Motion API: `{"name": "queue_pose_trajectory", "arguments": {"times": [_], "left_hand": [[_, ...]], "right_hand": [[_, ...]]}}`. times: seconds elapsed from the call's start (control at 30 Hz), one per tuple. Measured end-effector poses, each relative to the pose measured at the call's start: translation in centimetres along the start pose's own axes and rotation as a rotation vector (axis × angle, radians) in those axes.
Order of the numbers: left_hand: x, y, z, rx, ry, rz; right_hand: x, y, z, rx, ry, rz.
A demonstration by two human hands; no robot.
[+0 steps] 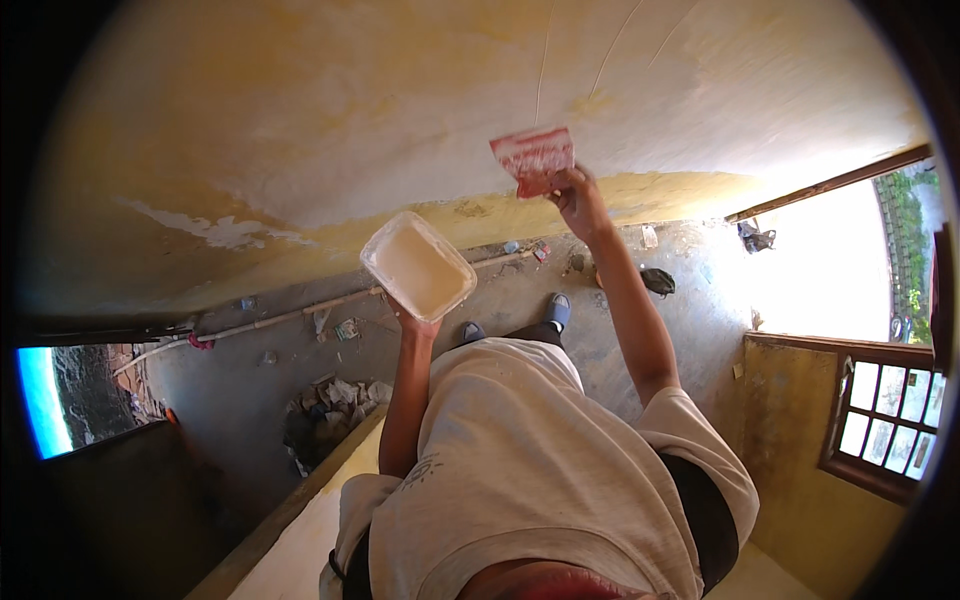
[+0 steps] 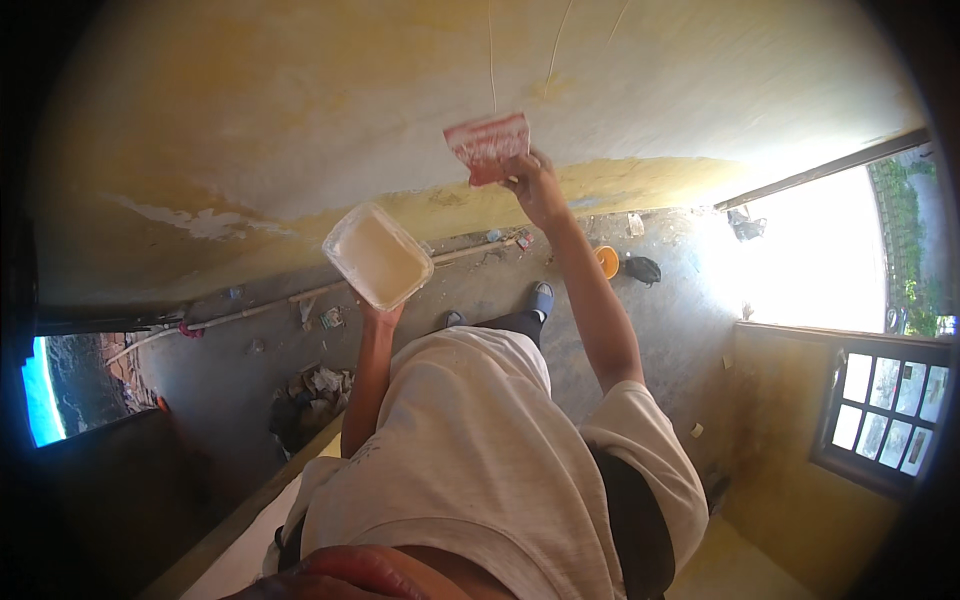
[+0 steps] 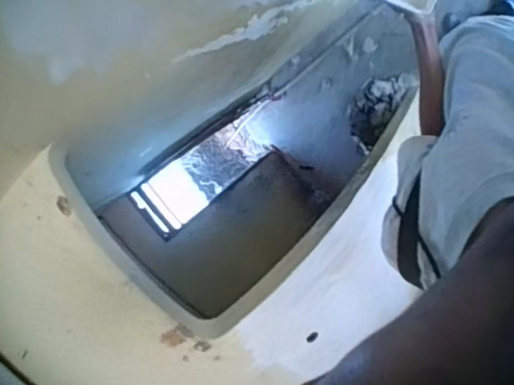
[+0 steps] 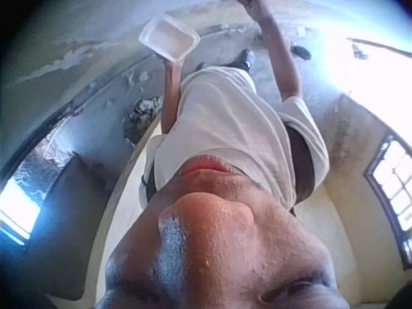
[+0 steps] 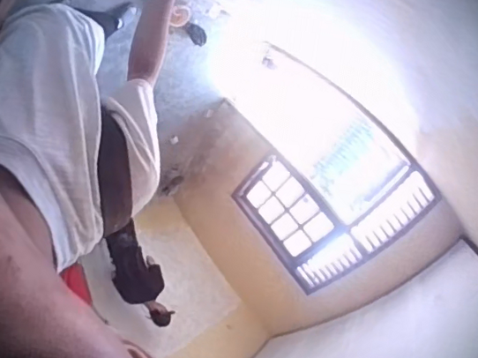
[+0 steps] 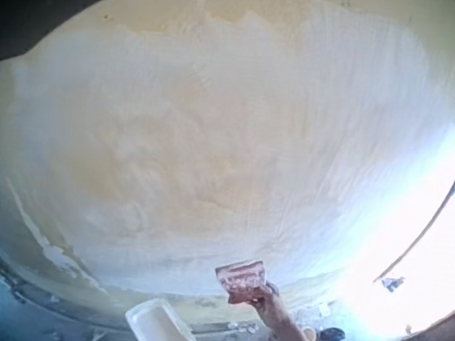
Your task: The person patches a wall with putty using a scraper. They dip the scraper into a container held in their left hand and apply the material to damaged areas of the wall surface with their right hand.
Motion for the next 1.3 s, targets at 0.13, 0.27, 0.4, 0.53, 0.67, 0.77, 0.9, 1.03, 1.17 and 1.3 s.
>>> {"name": "queue_pose_trajectory", "arguments": {"times": [0.13,0.27,0.4,0.53,0.67,0.77,0.9,1.03,1.17,1.3], "left_hand": [[1.3,-0.5,-1.1,0.032,-0.015,0.031],[1.8,-1.0,-2.5,0.059,0.087,0.122],[3.0,-1.6,-3.4,0.038,0.193,0.117],[3.4,-2.4,-3.5,0.006,0.16,0.088],[3.1,-2.7,-3.4,-0.042,0.079,-0.029],[2.0,-3.2,-2.6,-0.073,0.015,-0.051],[0.1,-3.7,-1.3,-0.085,0.016,-0.012],[0.2,-4.2,0.3,-0.082,0.027,-0.005],[0.6,-4.4,1.4,-0.067,0.031,-0.053],[-1.0,-4.2,2.2,-0.03,-0.005,-0.051]], "right_hand": [[11.4,13.1,-2.5,-0.354,0.451,-0.203],[17.6,18.5,-1.9,-0.397,0.584,-0.176],[21.4,20.7,0.1,-0.365,0.694,-0.016],[21.9,19.9,2.7,-0.35,0.811,0.163],[19.6,18.6,3.4,-0.255,0.661,0.317],[19.2,17.8,3.5,-0.219,0.599,0.303],[17.0,15.5,3.1,-0.176,0.531,0.325],[13.8,12.0,3.2,-0.154,0.459,0.311],[9.9,8.0,2.9,-0.133,0.439,0.328],[8.0,3.5,3.2,-0.105,0.429,0.333]]}}
Point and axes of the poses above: each hand's wrist, its own z-axis towards the middle knuckle, its own x-axis out of the back of the hand, y = z × x, the point moved 1 cm from there along z, towards the middle knuckle, and after that the axes turned 6 degrees about -y, right-handed, at the moved point
